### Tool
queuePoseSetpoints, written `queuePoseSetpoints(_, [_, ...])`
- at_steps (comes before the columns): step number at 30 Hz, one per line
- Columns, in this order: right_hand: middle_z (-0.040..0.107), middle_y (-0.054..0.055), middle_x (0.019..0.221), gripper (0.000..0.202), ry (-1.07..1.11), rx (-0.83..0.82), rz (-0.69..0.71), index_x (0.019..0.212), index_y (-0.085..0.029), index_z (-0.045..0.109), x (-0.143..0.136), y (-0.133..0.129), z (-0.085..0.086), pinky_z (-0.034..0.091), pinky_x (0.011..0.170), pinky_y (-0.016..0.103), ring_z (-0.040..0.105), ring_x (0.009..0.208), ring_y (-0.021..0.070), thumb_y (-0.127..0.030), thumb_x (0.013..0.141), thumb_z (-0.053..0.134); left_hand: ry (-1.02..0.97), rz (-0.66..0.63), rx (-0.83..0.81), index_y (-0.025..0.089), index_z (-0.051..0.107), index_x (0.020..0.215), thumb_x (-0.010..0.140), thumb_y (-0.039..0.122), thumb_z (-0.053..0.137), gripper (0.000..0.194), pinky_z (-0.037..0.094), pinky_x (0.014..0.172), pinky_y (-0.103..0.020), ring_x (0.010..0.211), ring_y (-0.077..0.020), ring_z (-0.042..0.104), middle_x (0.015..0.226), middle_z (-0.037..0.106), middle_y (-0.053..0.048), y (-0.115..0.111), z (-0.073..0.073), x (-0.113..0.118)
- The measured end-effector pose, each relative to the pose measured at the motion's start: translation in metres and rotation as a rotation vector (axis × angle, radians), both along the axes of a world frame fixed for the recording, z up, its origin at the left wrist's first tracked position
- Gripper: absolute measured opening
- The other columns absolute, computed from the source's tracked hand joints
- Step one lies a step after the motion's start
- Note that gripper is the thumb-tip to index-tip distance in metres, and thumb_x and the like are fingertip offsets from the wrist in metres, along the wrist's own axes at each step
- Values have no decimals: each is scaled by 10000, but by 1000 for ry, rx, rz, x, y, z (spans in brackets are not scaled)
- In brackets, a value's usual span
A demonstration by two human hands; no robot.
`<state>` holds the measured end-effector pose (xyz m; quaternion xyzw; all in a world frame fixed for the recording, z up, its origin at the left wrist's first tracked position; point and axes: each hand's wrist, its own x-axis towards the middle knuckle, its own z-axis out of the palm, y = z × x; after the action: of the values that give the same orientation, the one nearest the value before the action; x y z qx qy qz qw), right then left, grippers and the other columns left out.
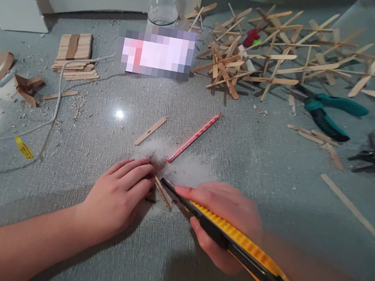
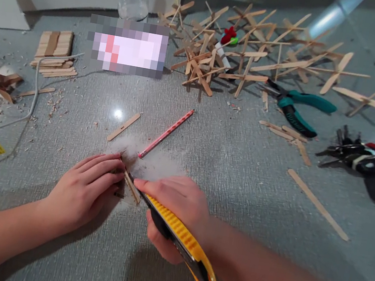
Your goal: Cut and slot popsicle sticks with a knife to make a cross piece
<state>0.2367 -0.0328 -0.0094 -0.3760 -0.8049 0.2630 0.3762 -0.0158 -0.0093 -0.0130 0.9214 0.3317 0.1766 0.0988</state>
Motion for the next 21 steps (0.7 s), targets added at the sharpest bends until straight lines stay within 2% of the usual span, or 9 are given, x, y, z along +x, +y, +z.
queuePoseSetpoints(5, [661, -22, 688, 547, 3, -52, -8, 1377, -348, 525, 1, -2, -1, 553, 553, 370, 641, 563, 208, -166, 860, 523, 0, 4, -24, 135, 667, 1094, 1025, 167, 487, 196, 576, 937, -449, 1249, -294, 655, 1255, 732, -124, 3, 2, 2])
queuePoseSetpoints(13, [684, -10, 696, 620, -15, -57, 43, 1439, -324, 492, 3, -1, 3, 570, 586, 380, 683, 621, 229, -144, 847, 534, -14, 3, -67, 156, 665, 1092, 1012, 187, 505, 181, 521, 943, -420, 1247, -277, 649, 1256, 737, -109, 4, 6, 2])
queuePoseSetpoints(17, [695, -10, 716, 555, -15, -42, 11, 1398, -318, 517, 1, -2, 2, 580, 597, 363, 684, 612, 215, -157, 867, 516, -27, 24, -74, 165, 660, 1009, 1012, 180, 512, 149, 497, 966, -424, 1238, -266, 663, 1269, 743, -88, 3, 7, 2])
queuePoseSetpoints(21, [685, -6, 710, 455, -56, 17, -12, 1308, -249, 566, 0, -3, 3, 574, 582, 351, 683, 606, 206, -154, 868, 503, -45, 35, -34, 154, 662, 1049, 1010, 193, 570, 108, 503, 970, -408, 1194, -245, 696, 1240, 757, -84, 2, 6, 4])
